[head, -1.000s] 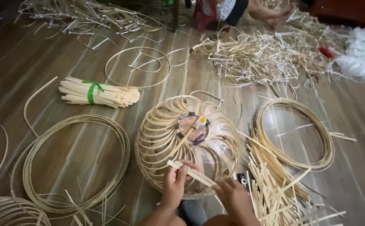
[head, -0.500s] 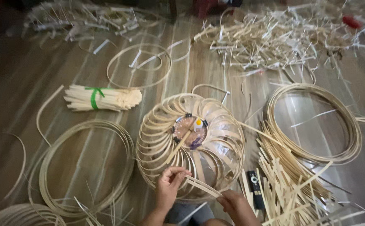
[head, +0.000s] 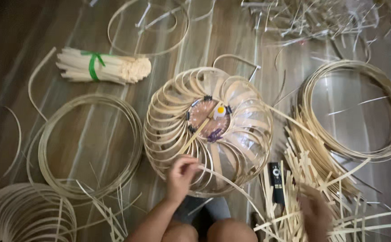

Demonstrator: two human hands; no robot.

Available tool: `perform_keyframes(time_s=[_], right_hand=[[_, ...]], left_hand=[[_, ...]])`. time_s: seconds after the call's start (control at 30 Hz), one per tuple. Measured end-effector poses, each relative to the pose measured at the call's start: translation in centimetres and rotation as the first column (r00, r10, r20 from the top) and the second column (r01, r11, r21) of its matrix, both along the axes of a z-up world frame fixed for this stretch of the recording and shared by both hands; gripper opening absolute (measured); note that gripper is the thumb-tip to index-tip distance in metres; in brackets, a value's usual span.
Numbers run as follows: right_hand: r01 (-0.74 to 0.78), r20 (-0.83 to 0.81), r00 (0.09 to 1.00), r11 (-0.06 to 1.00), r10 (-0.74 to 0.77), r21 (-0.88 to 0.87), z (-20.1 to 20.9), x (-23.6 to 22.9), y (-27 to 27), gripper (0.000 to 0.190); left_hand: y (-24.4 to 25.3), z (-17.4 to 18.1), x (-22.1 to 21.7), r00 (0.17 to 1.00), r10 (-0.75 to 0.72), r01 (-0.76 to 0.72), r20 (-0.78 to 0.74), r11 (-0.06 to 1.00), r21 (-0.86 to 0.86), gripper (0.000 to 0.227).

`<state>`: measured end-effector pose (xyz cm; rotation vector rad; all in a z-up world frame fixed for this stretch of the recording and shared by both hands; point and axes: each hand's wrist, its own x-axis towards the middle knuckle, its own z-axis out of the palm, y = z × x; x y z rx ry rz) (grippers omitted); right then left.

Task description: The person glues and attaches bamboo strips to a spherical frame, applying adhesive from a bottle and securing the strips with clips while working on the floor.

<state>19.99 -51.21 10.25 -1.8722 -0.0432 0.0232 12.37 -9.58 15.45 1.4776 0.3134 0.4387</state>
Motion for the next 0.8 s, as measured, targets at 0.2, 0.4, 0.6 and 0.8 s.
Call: perform_keyframes(time_s=[0.2, 0.4, 0.6, 0.8], right_hand=[[-0.489, 0.040, 0.851, 0.817, 0.524, -0.305, 4.3, -0.2, 16.1, 0.042], [-0.474, 0.142, 0.830, 0.817, 0.539, -0.327, 5.8, 1.2, 17.8, 0.042], [-0.278, 0.150, 0.896, 0.793, 0.417, -0.541, 4.5, 1.8, 17.2, 0.048], [-0.333, 0.137, 0.855, 0.733, 0.500, -0.593, 4.2, 2.5, 17.8, 0.058]], left_hand=[[-1.8, -0.4, 1.2, 0.992, -0.118, 0.107, -0.045, 0.972, -0.209, 0.014], [-1.5, -0.4, 1.6, 0.996, -0.031, 0.033, -0.086, 0.999, 0.028, 0.018], [-0.6, 0.1, 1.8, 0.991, -0.128, 0.014, 0.048, 0.445, 0.895, 0.033], [-0.5, -0.1, 2.0, 0.989, -0.146, 0.038, 0.005, 0.288, 0.957, 0.045]])
